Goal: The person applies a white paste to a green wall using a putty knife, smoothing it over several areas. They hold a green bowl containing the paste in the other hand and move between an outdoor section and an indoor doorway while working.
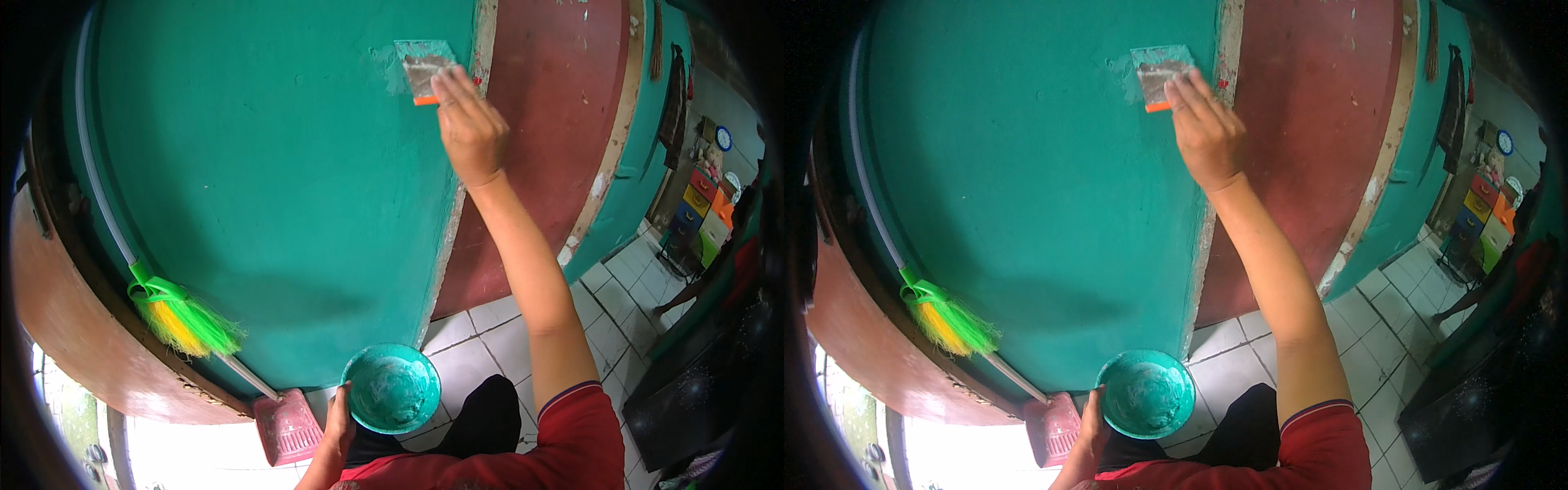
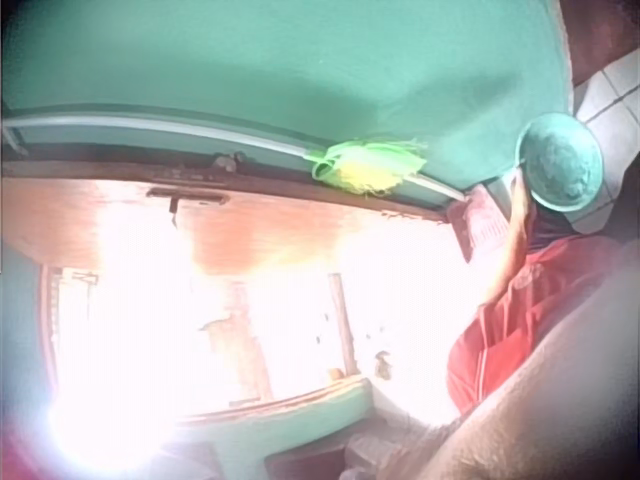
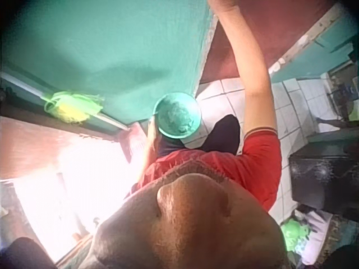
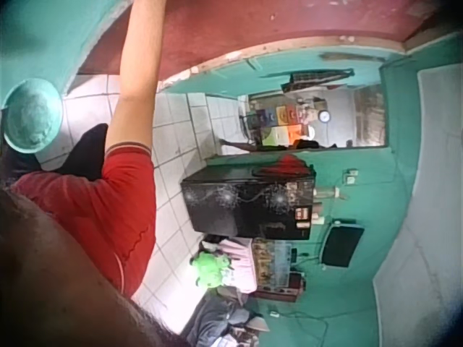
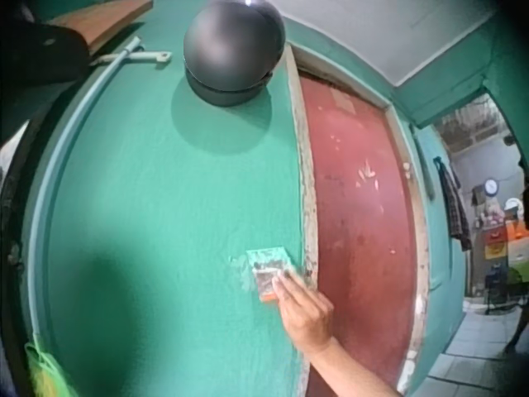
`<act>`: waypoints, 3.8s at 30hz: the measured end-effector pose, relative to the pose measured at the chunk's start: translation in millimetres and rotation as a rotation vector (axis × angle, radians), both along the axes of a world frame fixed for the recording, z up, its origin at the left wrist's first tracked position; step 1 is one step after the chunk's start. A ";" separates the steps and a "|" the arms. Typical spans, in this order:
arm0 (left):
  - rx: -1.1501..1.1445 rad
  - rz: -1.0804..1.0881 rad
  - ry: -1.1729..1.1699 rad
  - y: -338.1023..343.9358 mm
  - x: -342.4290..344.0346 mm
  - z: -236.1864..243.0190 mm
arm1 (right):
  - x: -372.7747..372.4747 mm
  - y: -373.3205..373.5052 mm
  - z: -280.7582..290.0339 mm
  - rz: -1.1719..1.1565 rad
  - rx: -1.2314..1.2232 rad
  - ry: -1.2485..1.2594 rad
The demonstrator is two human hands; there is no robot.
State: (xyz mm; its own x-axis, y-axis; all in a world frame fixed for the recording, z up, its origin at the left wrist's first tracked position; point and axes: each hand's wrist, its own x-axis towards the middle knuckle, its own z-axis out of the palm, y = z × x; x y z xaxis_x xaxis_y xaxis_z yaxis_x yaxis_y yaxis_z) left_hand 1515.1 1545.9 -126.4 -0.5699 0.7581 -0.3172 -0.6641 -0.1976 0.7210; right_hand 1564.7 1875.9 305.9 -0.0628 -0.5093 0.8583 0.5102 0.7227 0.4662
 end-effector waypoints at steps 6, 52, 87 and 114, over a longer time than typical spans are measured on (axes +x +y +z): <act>0.022 0.053 -0.047 1.9 3.0 11.5 | 9.0 1.3 -64.3 0.010 -0.098 -0.147; 0.040 0.026 -0.018 8.6 -6.1 7.8 | 23.4 -20.6 -38.6 0.019 -0.026 -0.046; 0.006 0.005 -0.028 -10.2 -0.4 6.5 | -46.6 -49.9 -27.2 1.319 -1.478 -0.048; -0.013 -0.052 -0.058 -3.3 -5.2 3.5 | -32.1 -22.7 -69.8 1.337 -1.494 0.043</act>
State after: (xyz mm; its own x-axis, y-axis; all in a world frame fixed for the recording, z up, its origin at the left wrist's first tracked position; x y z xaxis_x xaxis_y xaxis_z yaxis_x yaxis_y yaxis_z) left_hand 1509.9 1542.6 -122.9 -0.5101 0.7821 -0.3580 -0.7138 -0.1527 0.6835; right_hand 1532.6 1853.2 236.1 -0.2929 0.7748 0.5602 -0.5861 0.3174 -0.7455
